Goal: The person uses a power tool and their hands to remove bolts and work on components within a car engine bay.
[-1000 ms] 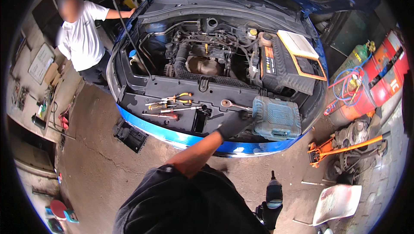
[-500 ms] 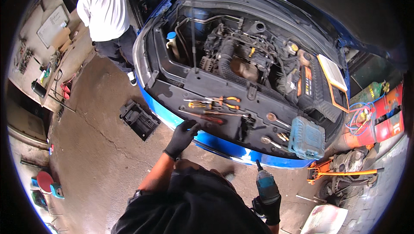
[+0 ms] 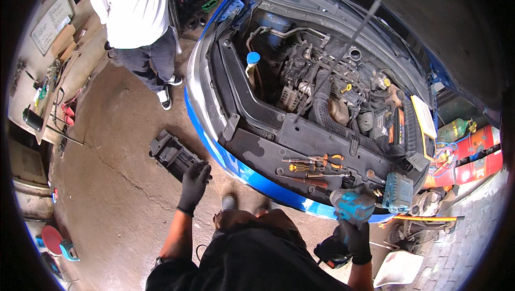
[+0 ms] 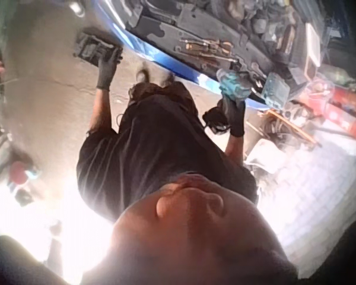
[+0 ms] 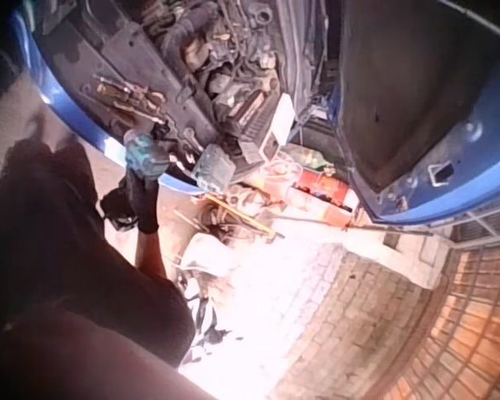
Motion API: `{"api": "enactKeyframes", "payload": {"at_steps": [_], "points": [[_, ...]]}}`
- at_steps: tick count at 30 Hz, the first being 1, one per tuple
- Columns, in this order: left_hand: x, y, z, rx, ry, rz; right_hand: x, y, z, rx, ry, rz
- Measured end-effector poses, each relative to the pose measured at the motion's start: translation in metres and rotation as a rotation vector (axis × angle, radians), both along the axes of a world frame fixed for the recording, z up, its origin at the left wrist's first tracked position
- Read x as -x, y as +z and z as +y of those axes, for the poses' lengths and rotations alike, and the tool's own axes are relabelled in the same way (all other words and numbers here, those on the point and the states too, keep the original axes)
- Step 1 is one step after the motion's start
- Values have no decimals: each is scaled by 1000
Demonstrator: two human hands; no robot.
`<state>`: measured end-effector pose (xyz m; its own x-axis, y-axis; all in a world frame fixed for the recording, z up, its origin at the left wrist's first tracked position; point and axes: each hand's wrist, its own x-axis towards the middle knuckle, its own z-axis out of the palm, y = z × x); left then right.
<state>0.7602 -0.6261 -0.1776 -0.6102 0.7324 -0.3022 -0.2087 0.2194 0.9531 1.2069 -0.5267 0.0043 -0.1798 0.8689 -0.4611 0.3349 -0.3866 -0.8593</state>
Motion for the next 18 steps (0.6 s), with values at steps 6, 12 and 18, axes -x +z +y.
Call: {"api": "enactKeyframes", "payload": {"at_steps": [6, 12, 18], "points": [[16, 16, 42, -83, 42, 49, 3, 0, 99, -422, 93, -98], [24, 26, 74, -105, 92, 116, 34, 1, 242, -635, 172, -159], [79, 48, 119, -97, 133, 246, 106, 14, 348, -800, 375, -460]]}}
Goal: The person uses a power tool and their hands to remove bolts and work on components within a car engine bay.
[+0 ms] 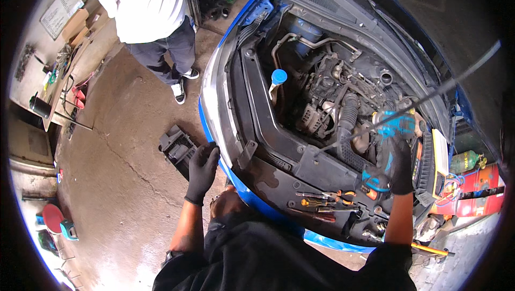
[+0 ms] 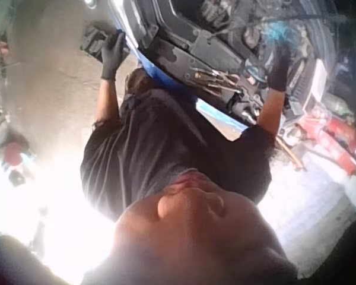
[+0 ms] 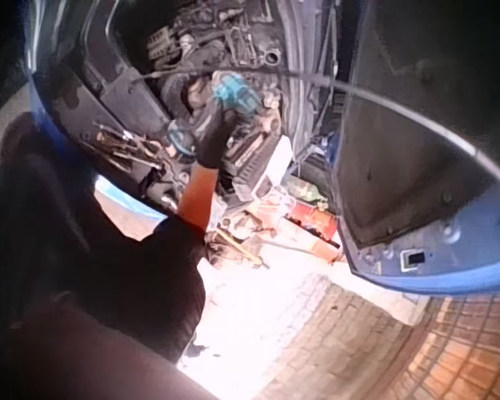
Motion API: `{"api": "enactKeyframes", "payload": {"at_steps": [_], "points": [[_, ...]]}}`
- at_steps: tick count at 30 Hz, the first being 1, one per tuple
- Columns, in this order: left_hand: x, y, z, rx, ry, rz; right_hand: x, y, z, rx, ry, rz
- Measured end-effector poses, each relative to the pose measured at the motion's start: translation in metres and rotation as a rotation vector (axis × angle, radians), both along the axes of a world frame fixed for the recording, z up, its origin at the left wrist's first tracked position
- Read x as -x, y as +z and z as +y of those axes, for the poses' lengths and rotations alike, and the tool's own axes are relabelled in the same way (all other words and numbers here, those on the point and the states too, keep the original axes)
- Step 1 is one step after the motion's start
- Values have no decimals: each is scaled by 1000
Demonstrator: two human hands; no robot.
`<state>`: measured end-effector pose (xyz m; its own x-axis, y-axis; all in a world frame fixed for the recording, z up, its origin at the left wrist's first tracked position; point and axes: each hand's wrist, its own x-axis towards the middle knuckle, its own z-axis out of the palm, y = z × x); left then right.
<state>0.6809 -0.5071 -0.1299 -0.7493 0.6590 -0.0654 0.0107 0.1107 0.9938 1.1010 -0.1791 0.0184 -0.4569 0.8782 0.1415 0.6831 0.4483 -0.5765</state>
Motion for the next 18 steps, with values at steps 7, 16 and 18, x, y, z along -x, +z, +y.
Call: {"api": "enactKeyframes", "payload": {"at_steps": [7, 16, 18], "points": [[98, -10, 120, 62, 17, 682, 33, -80, 116, -510, 341, -416], [102, -53, 209, 411, 290, 930, 122, -77, 93, -328, 416, -439], [107, -55, 206, 392, 321, 962, 135, -88, 102, -378, 534, -335]]}}
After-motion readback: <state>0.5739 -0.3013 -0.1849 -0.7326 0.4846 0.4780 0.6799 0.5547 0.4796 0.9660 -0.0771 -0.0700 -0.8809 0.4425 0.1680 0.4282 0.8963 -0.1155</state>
